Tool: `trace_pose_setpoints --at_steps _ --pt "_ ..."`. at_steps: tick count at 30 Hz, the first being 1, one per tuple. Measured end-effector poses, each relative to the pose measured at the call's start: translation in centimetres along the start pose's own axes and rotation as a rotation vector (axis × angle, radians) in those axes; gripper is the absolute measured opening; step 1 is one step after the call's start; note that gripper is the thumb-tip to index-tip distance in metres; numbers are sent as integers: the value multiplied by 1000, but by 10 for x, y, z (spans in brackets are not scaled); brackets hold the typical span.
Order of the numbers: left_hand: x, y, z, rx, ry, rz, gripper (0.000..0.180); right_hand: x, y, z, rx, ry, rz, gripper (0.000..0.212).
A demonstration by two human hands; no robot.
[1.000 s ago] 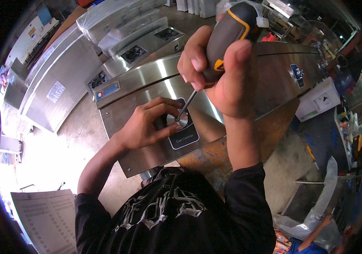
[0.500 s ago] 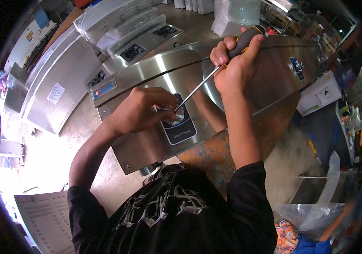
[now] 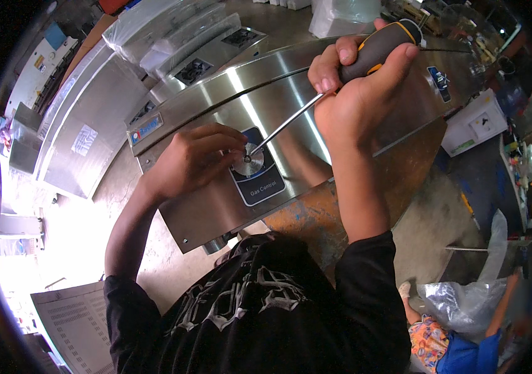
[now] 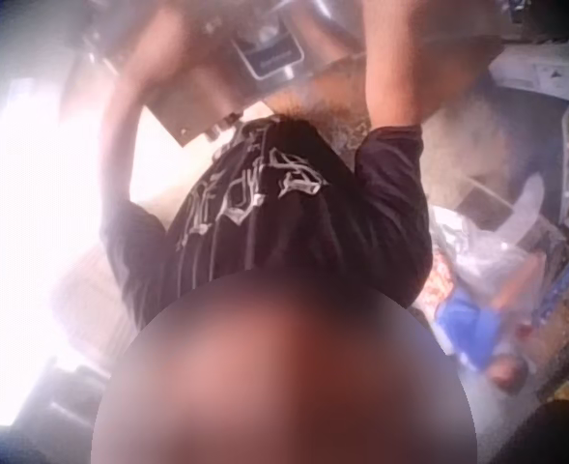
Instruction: The person selects a screwdriver from a toolbox and uses it to tighten screws on the control panel of a stainless steel commercial kitchen appliance. They then wipe the surface and handle the appliance, while other people move equipment in the background.
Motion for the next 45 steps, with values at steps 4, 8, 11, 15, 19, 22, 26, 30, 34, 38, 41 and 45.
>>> trace_pose_setpoints --at_steps 4,8,11,15,19,22,26,30,34,38,41,45 --pt "-2 -5 -5 22 8 15 16 -9 -12 3 45 -70 19 73" --pt "-3 -8 -8 34 23 31 14 -21 -24 18 119 -150 114 85" --pt "-5 -9 -10 32 42 27 15 -36 -40 27 129 -245 190 86" --pt "-6 -14 -13 48 56 17 16 -61 -54 28 242 -416 285 90" --pt "-8 -17 -14 30 97 -18 16 -71 -50 22 318 -488 330 73" --pt "-12 -17 -12 -11 69 -71 17 -56 -32 13 232 -459 193 55" --pt "-16 -21 -11 -3 61 -91 16 -25 -6 -7 76 -352 -16 59" --pt "-17 -25 -11 35 67 -55 17 -5 -5 -18 -36 -208 -78 48" --pt "-18 -28 -11 65 37 -69 17 -8 -20 -7 34 -162 -41 52" --pt "-20 -29 -11 38 21 -110 16 -24 -35 8 138 -271 50 72" --pt "-20 -30 -10 18 3 -136 16 -29 -36 13 134 -289 10 75" --pt "-21 -32 -9 17 -7 -146 16 -30 -36 13 156 -293 17 75"
Point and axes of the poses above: each hand's wrist, its own y-axis towards the middle knuckle, its own x-axis out of the back of the hand, z = x × y, the point moved 3 cm from there along y, towards the middle knuckle, and after that the axes turned 6 degrees about -y, right-handed, at the moved point
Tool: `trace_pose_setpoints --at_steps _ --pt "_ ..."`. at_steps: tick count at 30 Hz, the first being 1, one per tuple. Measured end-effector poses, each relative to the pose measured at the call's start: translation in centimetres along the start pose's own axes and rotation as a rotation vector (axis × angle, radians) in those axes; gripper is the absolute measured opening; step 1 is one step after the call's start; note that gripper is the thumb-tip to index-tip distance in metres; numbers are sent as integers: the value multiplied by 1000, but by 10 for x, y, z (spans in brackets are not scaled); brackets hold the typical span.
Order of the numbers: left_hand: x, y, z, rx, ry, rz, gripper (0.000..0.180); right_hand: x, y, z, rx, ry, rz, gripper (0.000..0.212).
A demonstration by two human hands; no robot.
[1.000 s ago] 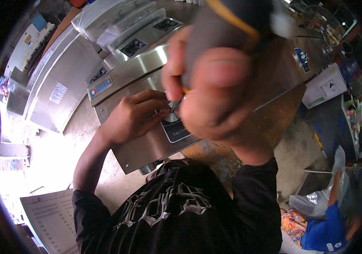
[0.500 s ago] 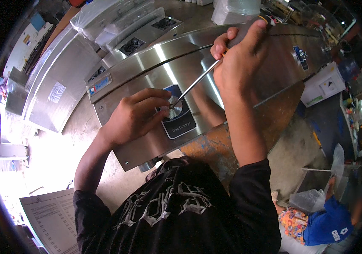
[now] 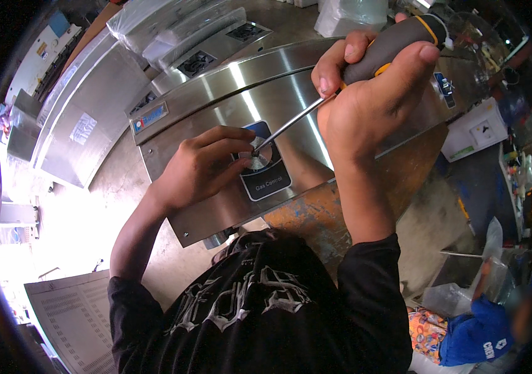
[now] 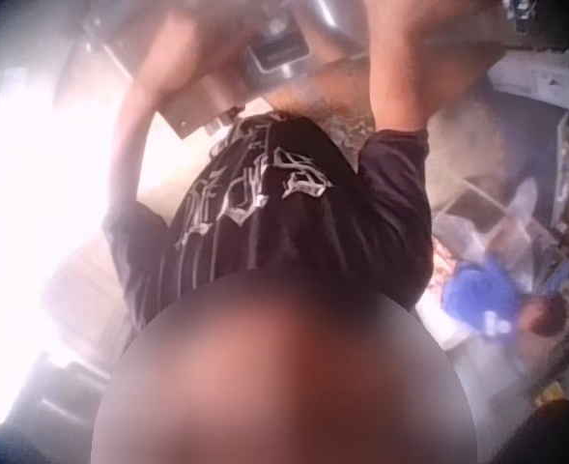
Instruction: The person selects a screwdriver from a toolbox and uses it to tighten screws on the control panel of a stainless steel commercial kitchen appliance. They then wipe the surface and handle the appliance, while other people move equipment in the background.
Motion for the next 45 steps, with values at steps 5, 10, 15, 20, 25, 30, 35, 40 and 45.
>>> trace_pose_setpoints --at_steps 5,10,15,20,25,30,35,40,45 --pt "-1 -3 2 18 -9 -3 17 1 -3 -4 7 -6 14 74" --pt "-2 -2 1 6 -7 -19 17 3 -2 -6 -8 -2 6 74" --pt "2 4 -6 -76 167 40 14 5 0 -10 -37 9 -5 75" --pt "0 15 -17 -238 425 128 8 12 2 -10 -13 0 -31 74" --pt "-10 17 -25 -313 705 251 8 30 7 -3 21 76 -117 68" --pt "-20 18 -33 -309 795 279 18 55 8 3 1 126 -199 63" --pt "-21 21 -38 -286 815 392 22 72 4 9 -25 151 -247 63" --pt "-21 19 -37 -321 752 369 23 83 -2 10 -48 143 -285 66" --pt "-7 7 -28 -225 614 275 22 97 -9 4 -50 215 -340 62"
Point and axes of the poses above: each hand's wrist, its own y-axis towards the middle knuckle, its own x-axis out of the back of the hand, z = x × y, the point moved 3 cm from there along y, towards the middle knuckle, and after that the axes turned 6 degrees about -y, right-handed, at the moved point
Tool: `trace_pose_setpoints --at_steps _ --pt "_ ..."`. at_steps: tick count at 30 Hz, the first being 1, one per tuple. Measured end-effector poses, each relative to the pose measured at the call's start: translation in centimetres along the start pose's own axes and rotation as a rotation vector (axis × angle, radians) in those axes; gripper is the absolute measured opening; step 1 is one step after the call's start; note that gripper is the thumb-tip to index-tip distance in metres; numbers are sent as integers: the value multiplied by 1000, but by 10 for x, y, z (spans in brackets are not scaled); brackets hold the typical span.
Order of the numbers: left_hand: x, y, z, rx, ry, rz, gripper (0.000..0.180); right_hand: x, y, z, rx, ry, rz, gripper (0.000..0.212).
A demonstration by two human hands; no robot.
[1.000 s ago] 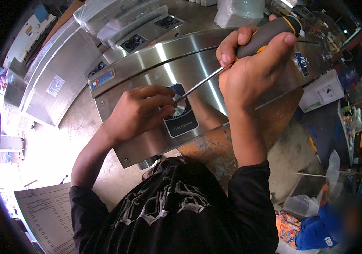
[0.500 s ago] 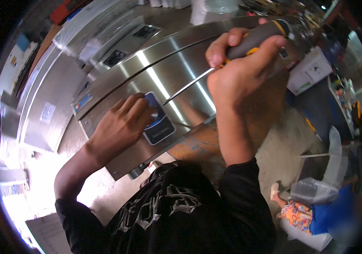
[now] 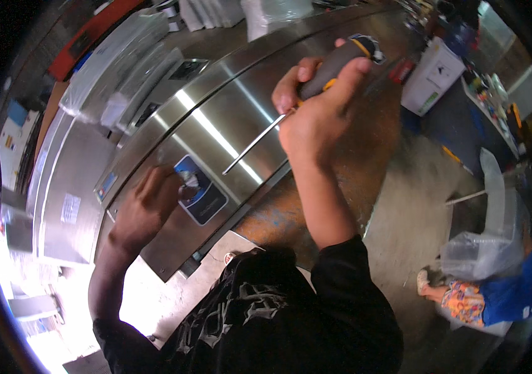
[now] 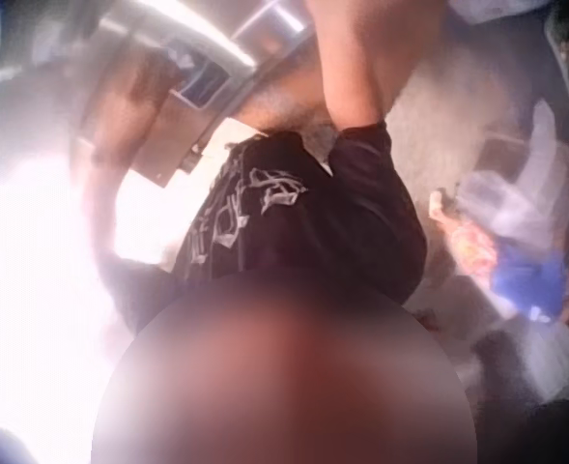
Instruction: The person selects a screwdriver from a toolbox and uses it to tighten screws on the control panel of a stainless steel commercial kitchen appliance. They then wipe the surface and handle the appliance, while other people move equipment in the background.
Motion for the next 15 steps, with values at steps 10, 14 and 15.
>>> trace_pose_setpoints --at_steps 10,14,15 --pt "8 -96 -10 1064 -797 -643 24 106 -30 3 -175 123 -261 53" --pt "-23 -134 -91 1046 -1026 -919 32 193 -65 36 -183 115 -383 50" --pt "-34 -136 -112 983 -1123 -870 33 218 -79 46 -160 67 -420 47"
Point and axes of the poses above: each hand's wrist, its own y-axis towards the middle knuckle, its own x-axis out of the back of the hand, z = x × y, the point moved 3 cm from there along y, towards the middle knuckle, and after that the axes turned 6 degrees about -y, right-handed, at the moved point
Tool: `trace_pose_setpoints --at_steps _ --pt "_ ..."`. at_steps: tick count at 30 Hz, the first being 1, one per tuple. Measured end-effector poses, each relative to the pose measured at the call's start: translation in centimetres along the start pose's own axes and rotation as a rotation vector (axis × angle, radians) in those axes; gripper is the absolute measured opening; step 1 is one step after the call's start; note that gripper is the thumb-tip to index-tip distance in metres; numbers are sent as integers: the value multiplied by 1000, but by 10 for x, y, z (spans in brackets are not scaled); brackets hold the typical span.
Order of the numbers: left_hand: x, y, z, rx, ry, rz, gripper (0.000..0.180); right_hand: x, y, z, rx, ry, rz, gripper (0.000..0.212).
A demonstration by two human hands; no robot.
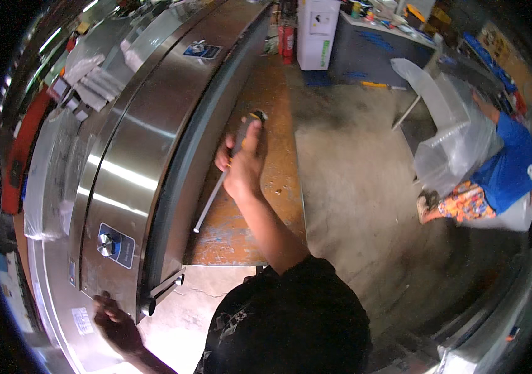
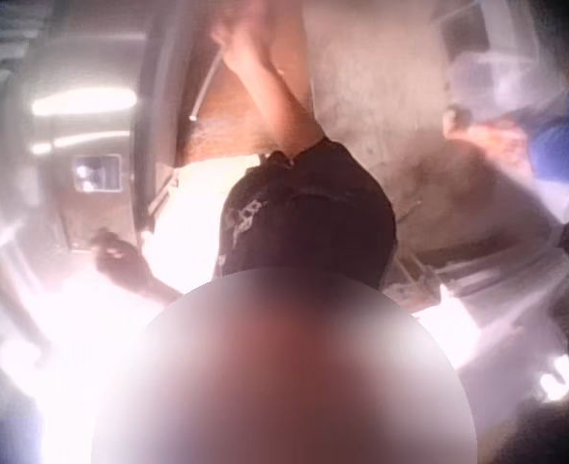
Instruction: The person selects a screwdriver from a toolbox and uses it to tighten screws on the control panel of a stainless steel commercial kitchen appliance. They then wipe the surface and handle the appliance, while other people move equipment in the background.
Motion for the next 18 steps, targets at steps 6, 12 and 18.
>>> trace_pose_setpoints --at_steps 6,12,18 --pt "-87 -140 72 944 -1066 238 22 188 -43 59 -7 -126 -343 42" --pt "-152 -240 171 1261 -738 362 10 349 -92 157 -81 -317 -719 44" --pt "-203 -304 221 1260 -637 398 14 426 -62 219 -87 -270 -808 46"
Point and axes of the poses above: each hand's wrist, its own y-axis towards the middle knuckle, its own x-axis out of the back of the hand, z = x × y, the point moved 3 cm from there along y, towards the middle knuckle, and after that the axes turned 6 degrees about -y, right-handed, at the moved point
